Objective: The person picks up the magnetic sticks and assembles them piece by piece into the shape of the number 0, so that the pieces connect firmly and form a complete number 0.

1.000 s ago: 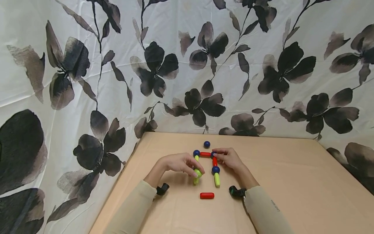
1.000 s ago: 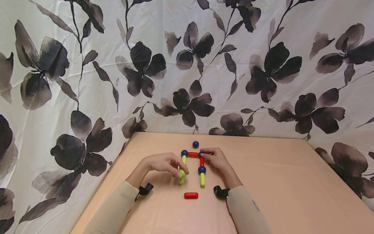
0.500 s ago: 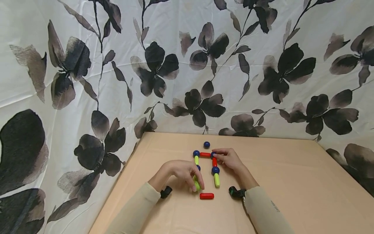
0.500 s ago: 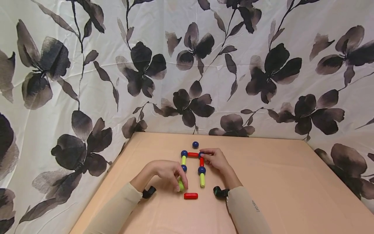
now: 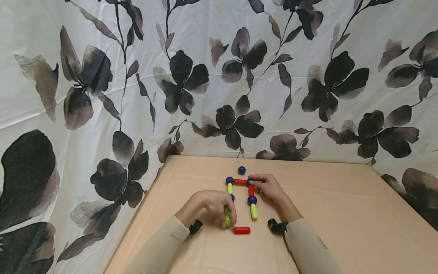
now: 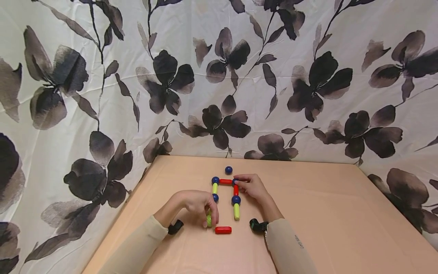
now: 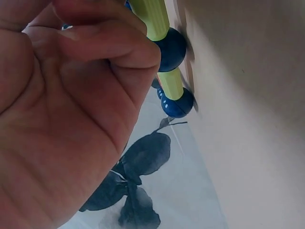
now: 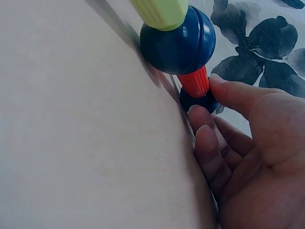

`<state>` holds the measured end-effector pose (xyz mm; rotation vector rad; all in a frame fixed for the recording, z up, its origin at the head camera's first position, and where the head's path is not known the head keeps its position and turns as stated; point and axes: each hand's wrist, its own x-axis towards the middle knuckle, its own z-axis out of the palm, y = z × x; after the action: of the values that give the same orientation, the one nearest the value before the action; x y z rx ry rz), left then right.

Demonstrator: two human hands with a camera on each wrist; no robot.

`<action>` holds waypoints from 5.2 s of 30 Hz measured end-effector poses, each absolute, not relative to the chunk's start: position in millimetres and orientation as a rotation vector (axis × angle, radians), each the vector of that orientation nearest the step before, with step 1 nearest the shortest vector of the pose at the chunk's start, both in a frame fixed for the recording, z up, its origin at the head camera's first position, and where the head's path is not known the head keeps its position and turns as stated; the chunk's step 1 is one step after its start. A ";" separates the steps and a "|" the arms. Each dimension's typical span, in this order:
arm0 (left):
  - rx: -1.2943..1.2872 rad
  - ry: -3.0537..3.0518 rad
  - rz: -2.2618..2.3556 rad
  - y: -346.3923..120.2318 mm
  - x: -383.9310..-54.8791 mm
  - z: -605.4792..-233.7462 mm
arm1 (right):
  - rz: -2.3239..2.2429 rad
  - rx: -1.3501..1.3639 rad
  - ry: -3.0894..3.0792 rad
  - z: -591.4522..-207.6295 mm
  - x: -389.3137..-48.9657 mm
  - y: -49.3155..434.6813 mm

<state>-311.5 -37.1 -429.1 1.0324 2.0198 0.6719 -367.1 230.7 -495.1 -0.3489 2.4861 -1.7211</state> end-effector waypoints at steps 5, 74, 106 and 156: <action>1.026 2.021 0.671 -37.4 -311.3 -429.3 | -1.734 -0.375 2.473 -478.2 -353.2 226.1; 0.546 2.430 1.642 -44.9 -385.6 -495.3 | -1.094 -0.401 2.928 -471.8 -409.7 202.7; 0.583 2.475 1.604 -43.4 -385.8 -497.3 | -1.177 -0.615 2.943 -452.6 -389.6 199.1; 0.555 2.477 1.621 -41.5 -389.6 -494.7 | -1.030 -0.966 1.783 -445.8 -331.6 234.1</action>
<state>-389.6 -41.5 -494.7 0.5554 2.4769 1.6209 -331.6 234.1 -445.8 -0.9656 1.7828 -1.0297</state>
